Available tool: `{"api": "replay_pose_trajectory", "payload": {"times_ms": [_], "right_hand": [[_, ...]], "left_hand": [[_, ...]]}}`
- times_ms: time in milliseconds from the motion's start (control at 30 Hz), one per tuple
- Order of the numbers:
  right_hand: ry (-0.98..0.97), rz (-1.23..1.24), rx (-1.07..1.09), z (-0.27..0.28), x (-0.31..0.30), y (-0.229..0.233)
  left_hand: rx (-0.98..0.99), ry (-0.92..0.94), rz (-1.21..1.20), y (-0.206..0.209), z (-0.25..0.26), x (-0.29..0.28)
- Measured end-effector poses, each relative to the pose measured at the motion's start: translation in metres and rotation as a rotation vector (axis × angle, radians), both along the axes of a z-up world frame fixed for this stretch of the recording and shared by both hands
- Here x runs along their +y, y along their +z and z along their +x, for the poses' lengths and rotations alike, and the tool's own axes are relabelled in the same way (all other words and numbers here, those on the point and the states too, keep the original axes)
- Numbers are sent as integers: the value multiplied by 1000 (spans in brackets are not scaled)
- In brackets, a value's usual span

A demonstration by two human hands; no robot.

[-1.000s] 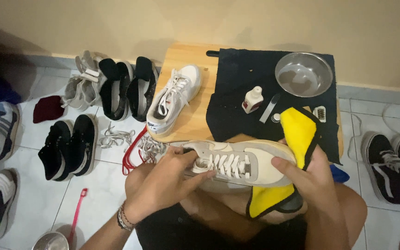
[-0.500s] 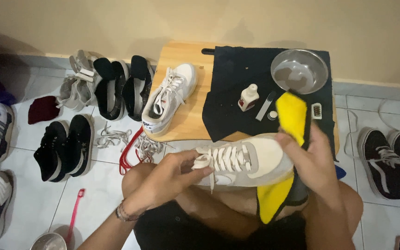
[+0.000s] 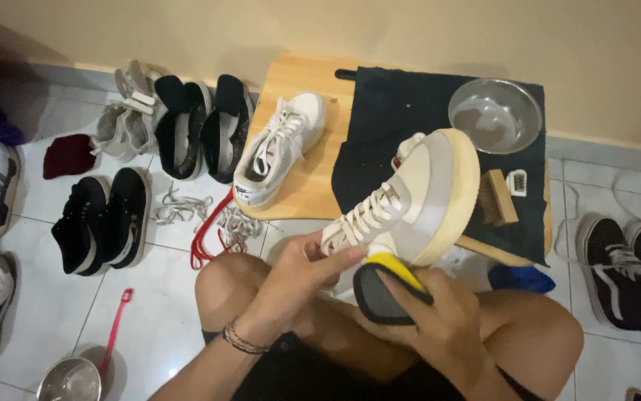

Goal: The person cleans a white sneaker by applying a cleaning solution from a bottle to a yellow cloth and then scrubbing various parts of the shoe, including the sole and the heel.

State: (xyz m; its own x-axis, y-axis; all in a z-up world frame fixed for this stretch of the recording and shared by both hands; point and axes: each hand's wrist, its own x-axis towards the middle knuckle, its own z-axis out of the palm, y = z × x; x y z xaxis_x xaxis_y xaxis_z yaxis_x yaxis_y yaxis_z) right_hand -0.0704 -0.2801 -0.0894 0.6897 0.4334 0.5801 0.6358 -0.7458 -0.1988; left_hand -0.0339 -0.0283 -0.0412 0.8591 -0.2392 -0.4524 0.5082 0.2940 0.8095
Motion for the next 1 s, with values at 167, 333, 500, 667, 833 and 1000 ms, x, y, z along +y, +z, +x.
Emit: {"api": "replay_pose_trajectory", "payload": {"times_ms": [167,333,500,667,833,1000], "right_hand": [[-14,-70,58,-13,-13,-31],[-48,13,-32,-13,-5,-26],[-60,59,26,-10,-3,-23],[-8,65,11,-19,13,-24],[-40,-5,41,-17,11,-24],[7,-64,68,-21,6,-35]], "left_hand": [[-194,66,-59,-25,-9,-13],[-247,133,-90,-15,-15,-17],[-227,112,-79,-12,-21,-12],[-160,82,-79,-5,-24,5],[-78,83,12,-13,-28,12],[-127,149,-52,-24,-28,16]]}}
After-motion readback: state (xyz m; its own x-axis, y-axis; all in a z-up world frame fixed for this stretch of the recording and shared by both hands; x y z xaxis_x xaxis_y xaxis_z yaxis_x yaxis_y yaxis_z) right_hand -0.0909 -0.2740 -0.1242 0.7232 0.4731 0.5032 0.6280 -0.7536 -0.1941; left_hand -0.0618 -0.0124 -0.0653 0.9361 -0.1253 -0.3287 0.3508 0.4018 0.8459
